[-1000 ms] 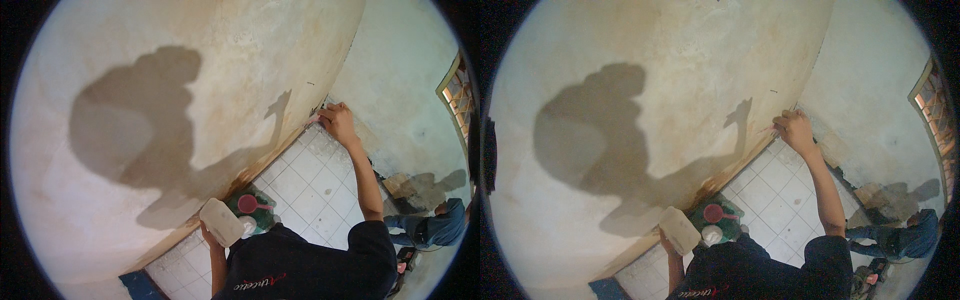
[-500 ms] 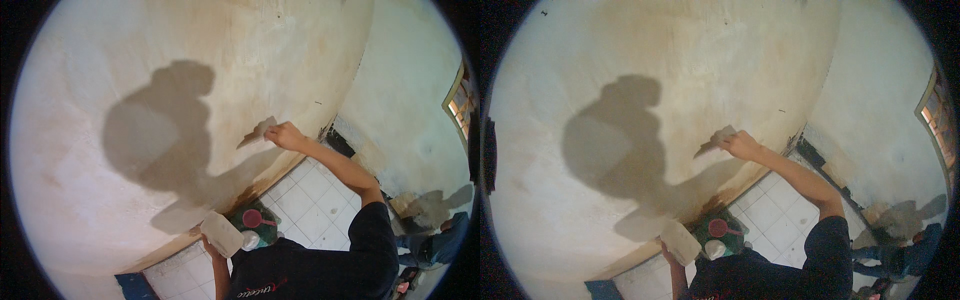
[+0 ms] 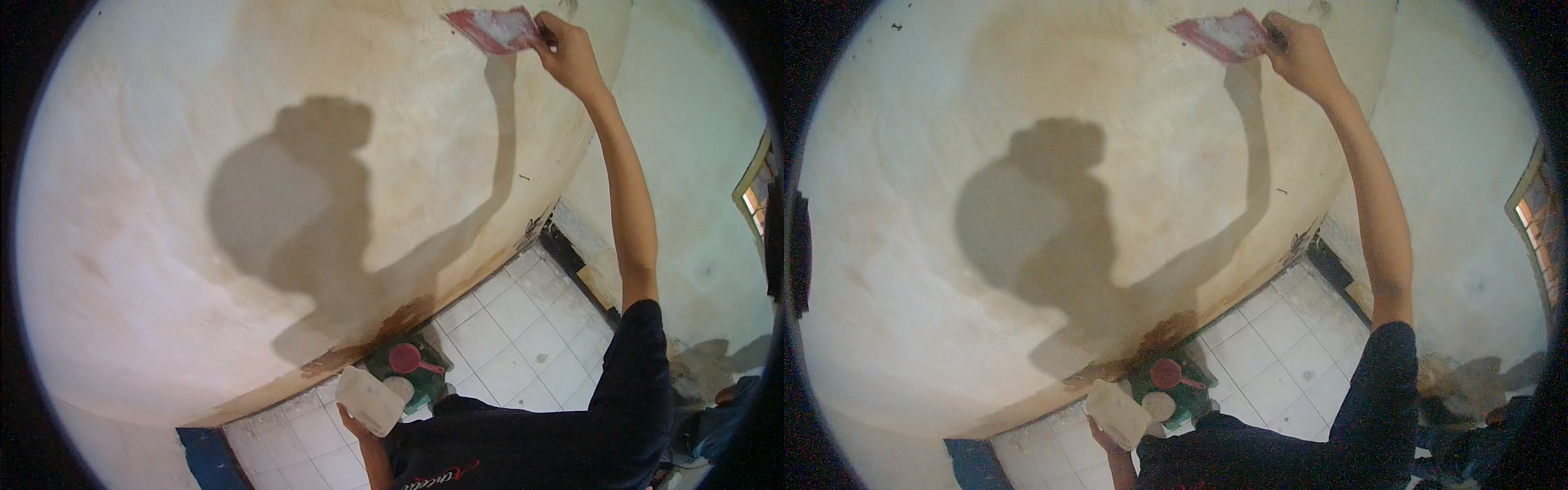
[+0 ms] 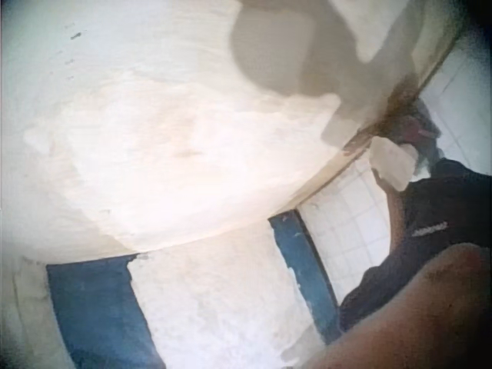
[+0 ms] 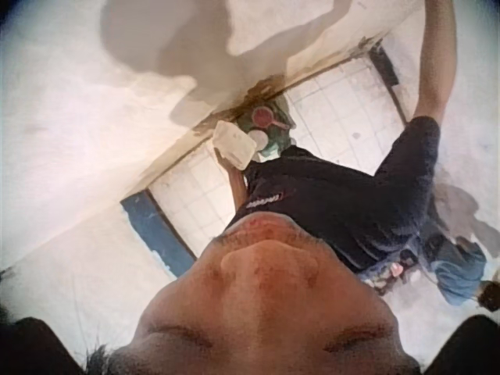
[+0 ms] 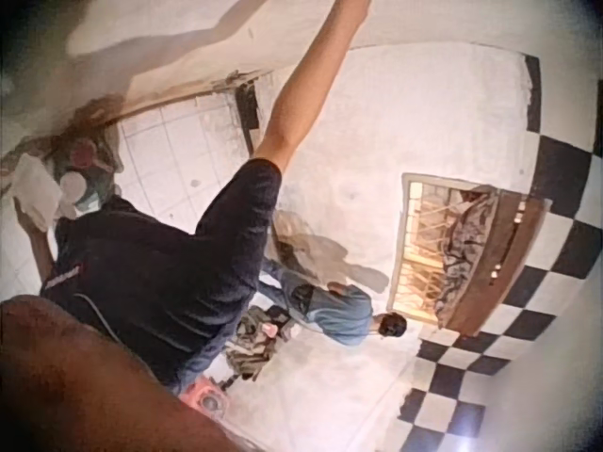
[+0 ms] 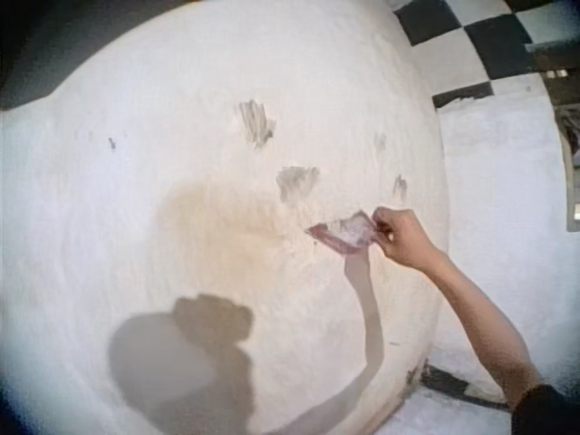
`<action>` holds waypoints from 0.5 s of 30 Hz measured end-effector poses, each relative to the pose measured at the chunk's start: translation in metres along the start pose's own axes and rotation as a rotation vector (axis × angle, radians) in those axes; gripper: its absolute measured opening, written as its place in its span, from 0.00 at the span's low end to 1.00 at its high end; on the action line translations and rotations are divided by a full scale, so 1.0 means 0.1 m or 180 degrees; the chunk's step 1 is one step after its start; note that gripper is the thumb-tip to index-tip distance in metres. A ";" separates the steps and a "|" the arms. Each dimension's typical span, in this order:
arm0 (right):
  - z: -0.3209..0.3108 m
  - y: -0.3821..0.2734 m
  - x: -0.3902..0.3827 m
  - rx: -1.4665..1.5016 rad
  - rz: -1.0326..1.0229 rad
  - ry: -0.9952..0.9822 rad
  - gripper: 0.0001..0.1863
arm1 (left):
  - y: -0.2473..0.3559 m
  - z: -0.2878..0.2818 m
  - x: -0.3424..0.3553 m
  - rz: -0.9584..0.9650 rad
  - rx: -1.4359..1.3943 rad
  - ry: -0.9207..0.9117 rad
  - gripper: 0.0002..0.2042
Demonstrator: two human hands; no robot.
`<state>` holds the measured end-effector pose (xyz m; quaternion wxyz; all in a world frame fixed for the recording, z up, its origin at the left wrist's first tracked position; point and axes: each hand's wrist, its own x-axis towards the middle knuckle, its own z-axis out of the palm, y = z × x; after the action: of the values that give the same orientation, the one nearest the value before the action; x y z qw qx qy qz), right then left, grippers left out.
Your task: The person applies wall putty to an indoor wall. Using a scraper, they spread the white substance across the wall surface in several patches, repeatedly scooping more material from a container held in their left hand.
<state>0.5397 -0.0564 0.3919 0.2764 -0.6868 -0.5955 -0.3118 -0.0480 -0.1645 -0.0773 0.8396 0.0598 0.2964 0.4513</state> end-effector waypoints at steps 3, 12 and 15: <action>0.00 -0.51 -0.72 0.0773 -0.0003 -0.0166 0.16 | 0.04 -0.15 -0.05 -0.0010 -0.0052 -0.0020 0.35; 2.09 -1.15 -3.50 0.0654 -0.0285 -0.1705 0.12 | 0.07 -0.06 -0.06 -0.0037 0.0210 0.0356 0.33; 2.27 -1.00 -3.32 0.0337 -0.0434 -0.1226 0.13 | 0.09 -0.01 -0.15 -0.0024 0.0235 0.0263 0.33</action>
<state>0.4314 -0.0871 -0.0069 0.1714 -0.6764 -0.6980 -0.1610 -0.0609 -0.1710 -0.0682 0.8256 0.0710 0.3475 0.4389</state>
